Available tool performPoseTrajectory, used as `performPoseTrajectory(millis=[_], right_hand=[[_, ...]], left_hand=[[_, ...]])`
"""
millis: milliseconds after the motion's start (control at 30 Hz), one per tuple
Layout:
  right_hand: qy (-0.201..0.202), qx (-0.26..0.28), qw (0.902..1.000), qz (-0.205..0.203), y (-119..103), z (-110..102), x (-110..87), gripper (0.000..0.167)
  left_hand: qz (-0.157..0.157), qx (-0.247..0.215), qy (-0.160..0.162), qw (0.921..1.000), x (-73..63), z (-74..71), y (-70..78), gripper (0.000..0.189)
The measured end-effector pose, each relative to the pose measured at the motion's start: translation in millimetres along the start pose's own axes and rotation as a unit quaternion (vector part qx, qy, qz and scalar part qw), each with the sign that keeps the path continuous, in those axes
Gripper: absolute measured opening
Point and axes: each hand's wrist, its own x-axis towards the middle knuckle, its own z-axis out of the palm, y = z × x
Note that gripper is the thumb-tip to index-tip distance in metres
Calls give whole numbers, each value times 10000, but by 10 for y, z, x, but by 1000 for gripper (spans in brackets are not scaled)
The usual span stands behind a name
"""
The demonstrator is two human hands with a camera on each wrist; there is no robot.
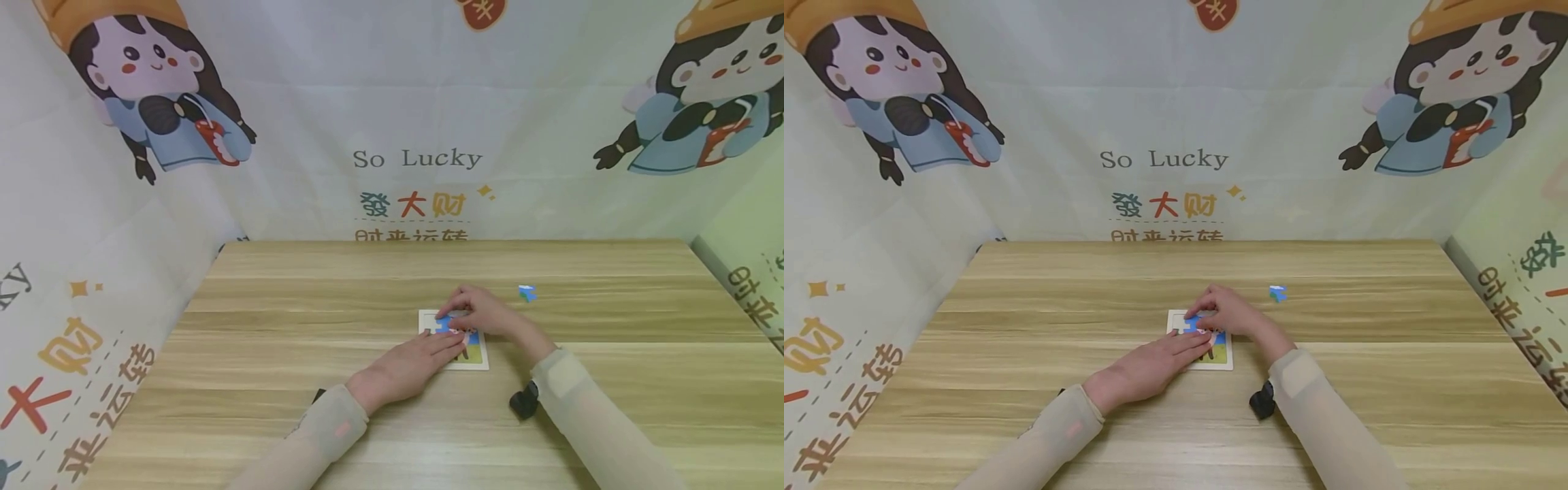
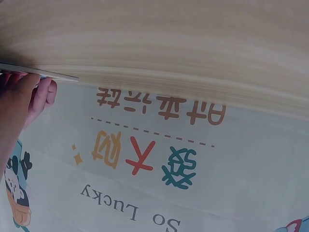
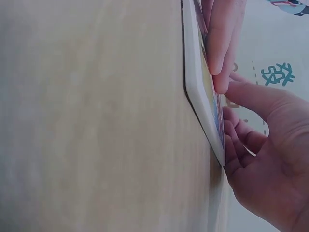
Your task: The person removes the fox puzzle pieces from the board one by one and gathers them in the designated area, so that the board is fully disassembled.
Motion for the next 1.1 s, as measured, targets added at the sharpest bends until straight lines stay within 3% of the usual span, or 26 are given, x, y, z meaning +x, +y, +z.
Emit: performPoseTrajectory(millis=[367,700,1100], right_hand=[[-190,111,9997,-39,-29,15,47,11],[-147,906,9957,88,19,25,49,15],[933,982,9904,281,51,-19,-11,24]], left_hand=[[41,74,75,9999,-10,-2,-3,60],[4,82,56,10000,-10,-20,-5,61],[-32,-4,72,10000,-12,-16,3,62]])
